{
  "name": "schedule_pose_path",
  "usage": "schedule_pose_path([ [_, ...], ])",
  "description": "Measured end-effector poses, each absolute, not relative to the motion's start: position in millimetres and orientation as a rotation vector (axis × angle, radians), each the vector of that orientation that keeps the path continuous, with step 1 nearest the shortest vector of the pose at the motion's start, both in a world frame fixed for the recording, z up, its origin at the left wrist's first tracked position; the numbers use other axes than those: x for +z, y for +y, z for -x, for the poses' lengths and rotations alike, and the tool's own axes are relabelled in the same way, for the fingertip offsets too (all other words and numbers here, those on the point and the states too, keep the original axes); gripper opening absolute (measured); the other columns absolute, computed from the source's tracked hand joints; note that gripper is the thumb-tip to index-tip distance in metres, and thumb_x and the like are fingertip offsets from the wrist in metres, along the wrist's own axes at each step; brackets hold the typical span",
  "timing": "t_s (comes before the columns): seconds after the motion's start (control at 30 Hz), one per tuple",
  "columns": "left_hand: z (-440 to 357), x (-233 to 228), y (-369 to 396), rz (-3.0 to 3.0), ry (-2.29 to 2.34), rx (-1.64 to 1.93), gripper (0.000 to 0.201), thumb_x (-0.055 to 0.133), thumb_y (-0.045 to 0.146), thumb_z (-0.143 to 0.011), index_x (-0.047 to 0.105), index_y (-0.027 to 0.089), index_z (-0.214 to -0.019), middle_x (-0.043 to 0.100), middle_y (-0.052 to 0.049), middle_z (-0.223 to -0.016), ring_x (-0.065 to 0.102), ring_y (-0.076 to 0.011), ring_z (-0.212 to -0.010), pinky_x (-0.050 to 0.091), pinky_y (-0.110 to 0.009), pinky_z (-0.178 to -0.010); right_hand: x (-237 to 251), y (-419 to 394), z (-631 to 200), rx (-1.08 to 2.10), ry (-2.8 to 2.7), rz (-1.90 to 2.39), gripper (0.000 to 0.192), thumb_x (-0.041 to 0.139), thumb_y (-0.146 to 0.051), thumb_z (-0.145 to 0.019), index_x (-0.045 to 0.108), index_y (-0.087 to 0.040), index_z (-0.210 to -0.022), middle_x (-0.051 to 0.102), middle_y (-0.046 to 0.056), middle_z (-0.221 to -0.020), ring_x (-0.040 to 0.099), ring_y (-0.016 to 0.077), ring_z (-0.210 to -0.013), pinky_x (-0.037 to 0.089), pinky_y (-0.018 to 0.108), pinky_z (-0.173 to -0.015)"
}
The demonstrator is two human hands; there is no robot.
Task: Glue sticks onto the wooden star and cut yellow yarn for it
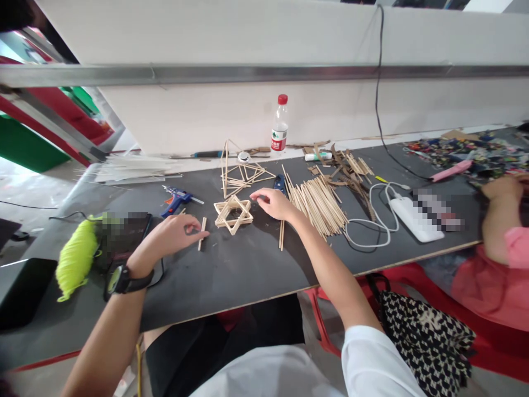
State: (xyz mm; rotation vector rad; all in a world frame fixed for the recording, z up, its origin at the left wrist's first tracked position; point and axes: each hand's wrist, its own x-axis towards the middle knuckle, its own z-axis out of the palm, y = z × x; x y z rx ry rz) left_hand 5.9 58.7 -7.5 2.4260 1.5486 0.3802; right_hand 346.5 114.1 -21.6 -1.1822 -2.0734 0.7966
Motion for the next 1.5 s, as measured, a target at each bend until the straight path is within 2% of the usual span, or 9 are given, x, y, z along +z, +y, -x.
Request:
schedule_pose_path([
  [0.27,-8.3,-14.2,59.2,-2.348,1.729,0.186,0.034,0.063,0.048,-0.09,0.067,0.025,-0.064,0.069,-0.005,-0.066,0.064,-0.0237,-0.065,0.042,-0.034,-0.064,-24.2,117.3,-349.1,0.651,-2.047,1.201,0.028,0.052,-0.016,-0.093,0.078,-0.019,-0.104,0.08,0.007,-0.107,0.071,0.0186,-0.085,0.052,0.031,-0.076],
  [0.37,-4.0,-2.6,61.5,-2.33,1.98,0.404,0.034,0.056,0.049,-0.095,0.071,0.023,-0.08,0.072,-0.01,-0.082,0.067,-0.0292,-0.082,0.047,-0.037,-0.072,-24.0,118.1,-351.0,0.556,-2.036,1.248,0.027,0.053,-0.014,-0.091,0.078,-0.02,-0.101,0.08,0.006,-0.103,0.069,0.0179,-0.078,0.051,0.032,-0.073],
  [0.47,7.6,2.6,65.3,-2.254,2.291,0.662,0.036,0.053,0.045,-0.097,0.07,0.017,-0.111,0.071,-0.02,-0.108,0.062,-0.0388,-0.109,0.048,-0.047,-0.09,-23.5,118.3,-352.0,0.489,-2.03,1.307,0.027,0.055,-0.014,-0.089,0.078,-0.021,-0.1,0.08,0.005,-0.101,0.065,0.0167,-0.069,0.05,0.032,-0.069],
  [0.57,17.6,-4.1,71.6,-2.16,2.433,0.562,0.05,0.05,0.049,-0.097,0.063,0.011,-0.127,0.065,-0.027,-0.123,0.056,-0.0448,-0.119,0.045,-0.055,-0.095,-23.3,118.0,-351.8,0.468,-2.032,1.325,0.026,0.055,-0.014,-0.089,0.078,-0.021,-0.1,0.081,0.004,-0.101,0.064,0.0162,-0.067,0.05,0.031,-0.068],
  [0.83,17.6,-21.1,97.2,-2.184,2.393,0.132,0.044,0.04,0.042,-0.099,0.063,0.009,-0.115,0.068,-0.028,-0.115,0.061,-0.044,-0.11,0.043,-0.056,-0.094,-26.3,120.6,-354.7,0.433,-2.058,1.331,0.026,0.056,-0.013,-0.088,0.078,-0.022,-0.099,0.081,0.004,-0.101,0.064,0.0169,-0.068,0.049,0.032,-0.07],
  [1.03,24.1,-18.9,100.5,-2.1,2.393,0.18,0.043,0.038,0.037,-0.1,0.061,0.006,-0.119,0.07,-0.03,-0.112,0.065,-0.0445,-0.111,0.043,-0.055,-0.097,-27.9,121.1,-355.0,0.385,-2.085,1.374,0.025,0.056,-0.014,-0.09,0.078,-0.023,-0.098,0.081,0.004,-0.102,0.066,0.0183,-0.074,0.049,0.033,-0.075],
  [1.2,31.9,-4.6,94.8,-2.016,2.381,0.479,0.044,0.037,0.036,-0.1,0.058,0.009,-0.127,0.074,-0.026,-0.107,0.068,-0.0439,-0.11,0.043,-0.058,-0.1,-28.1,119.6,-352.4,0.416,-2.105,1.373,0.026,0.056,-0.014,-0.09,0.078,-0.023,-0.099,0.08,0.003,-0.103,0.067,0.0186,-0.077,0.049,0.033,-0.075],
  [1.37,29.3,12.7,85.2,-1.799,2.343,1.093,0.044,0.056,0.04,-0.093,0.059,0.013,-0.128,0.074,-0.019,-0.106,0.07,-0.0398,-0.105,0.049,-0.051,-0.093,-30.2,118.3,-348.5,0.449,-2.142,1.357,0.026,0.057,-0.014,-0.09,0.079,-0.022,-0.101,0.08,0.005,-0.105,0.068,0.0183,-0.078,0.049,0.032,-0.075],
  [1.5,27.4,16.3,79.0,-1.534,1.975,1.464,0.03,0.067,0.042,-0.085,0.063,0.019,-0.102,0.061,-0.001,-0.067,0.062,-0.0222,-0.063,0.055,-0.039,-0.071,-32.3,118.4,-347.8,0.425,-2.144,1.34,0.026,0.057,-0.013,-0.09,0.079,-0.022,-0.1,0.08,0.004,-0.103,0.069,0.0176,-0.079,0.049,0.032,-0.077],
])
